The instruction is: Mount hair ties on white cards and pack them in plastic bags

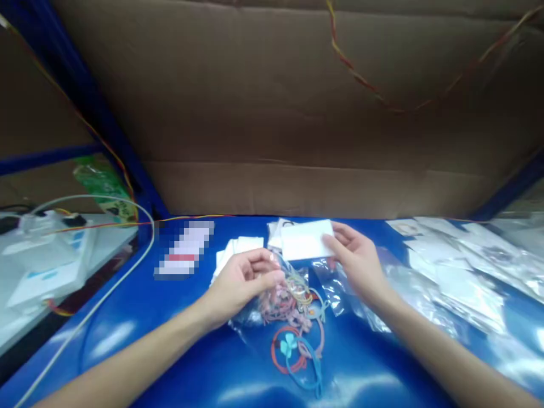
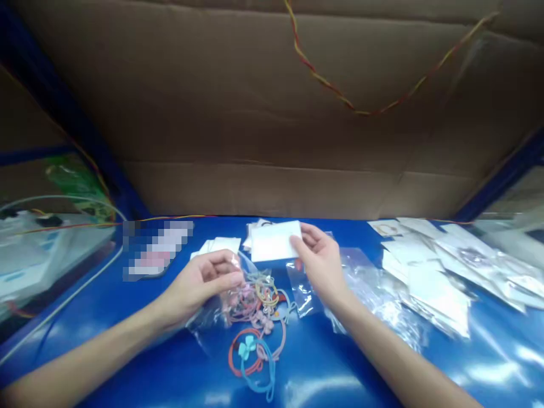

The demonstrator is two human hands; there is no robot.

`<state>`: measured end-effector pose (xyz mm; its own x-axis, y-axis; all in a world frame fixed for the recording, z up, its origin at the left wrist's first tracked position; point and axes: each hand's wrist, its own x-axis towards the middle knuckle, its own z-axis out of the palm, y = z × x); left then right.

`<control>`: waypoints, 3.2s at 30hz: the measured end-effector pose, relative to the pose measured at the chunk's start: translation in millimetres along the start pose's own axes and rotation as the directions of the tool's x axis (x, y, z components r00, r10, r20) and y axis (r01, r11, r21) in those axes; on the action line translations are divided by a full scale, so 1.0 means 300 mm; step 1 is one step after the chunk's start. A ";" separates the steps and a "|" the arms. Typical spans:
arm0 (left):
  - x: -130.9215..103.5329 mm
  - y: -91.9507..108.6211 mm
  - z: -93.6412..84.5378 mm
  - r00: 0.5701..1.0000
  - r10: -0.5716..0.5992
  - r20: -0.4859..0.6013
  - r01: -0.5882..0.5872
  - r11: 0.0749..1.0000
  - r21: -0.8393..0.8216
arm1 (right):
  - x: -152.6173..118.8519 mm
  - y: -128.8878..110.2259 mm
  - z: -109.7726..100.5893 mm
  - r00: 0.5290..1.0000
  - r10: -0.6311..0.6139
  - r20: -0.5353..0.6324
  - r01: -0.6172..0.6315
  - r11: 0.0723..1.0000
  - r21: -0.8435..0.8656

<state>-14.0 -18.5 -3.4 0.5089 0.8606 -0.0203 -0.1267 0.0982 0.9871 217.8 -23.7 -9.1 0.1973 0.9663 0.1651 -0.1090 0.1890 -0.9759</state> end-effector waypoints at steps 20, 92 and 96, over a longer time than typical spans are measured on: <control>-0.028 0.030 0.008 0.991 0.107 0.077 -0.111 0.992 0.052 | -0.107 -0.072 0.030 0.886 -0.355 0.299 0.459 0.766 -0.451; -0.022 0.024 0.015 0.998 -0.069 -0.003 0.069 0.988 0.142 | -0.036 -0.039 0.017 0.982 0.097 0.163 -0.119 0.984 0.132; -0.021 0.021 0.012 0.998 -0.070 0.003 0.069 0.987 0.144 | -0.042 -0.043 0.016 0.985 0.085 0.152 -0.100 0.991 0.091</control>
<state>-15.0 -25.2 3.4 0.5189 0.8502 -0.0888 0.0326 0.0842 0.9959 212.2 -37.4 2.1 0.0368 0.9942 0.1012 -0.2167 0.1068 -0.9704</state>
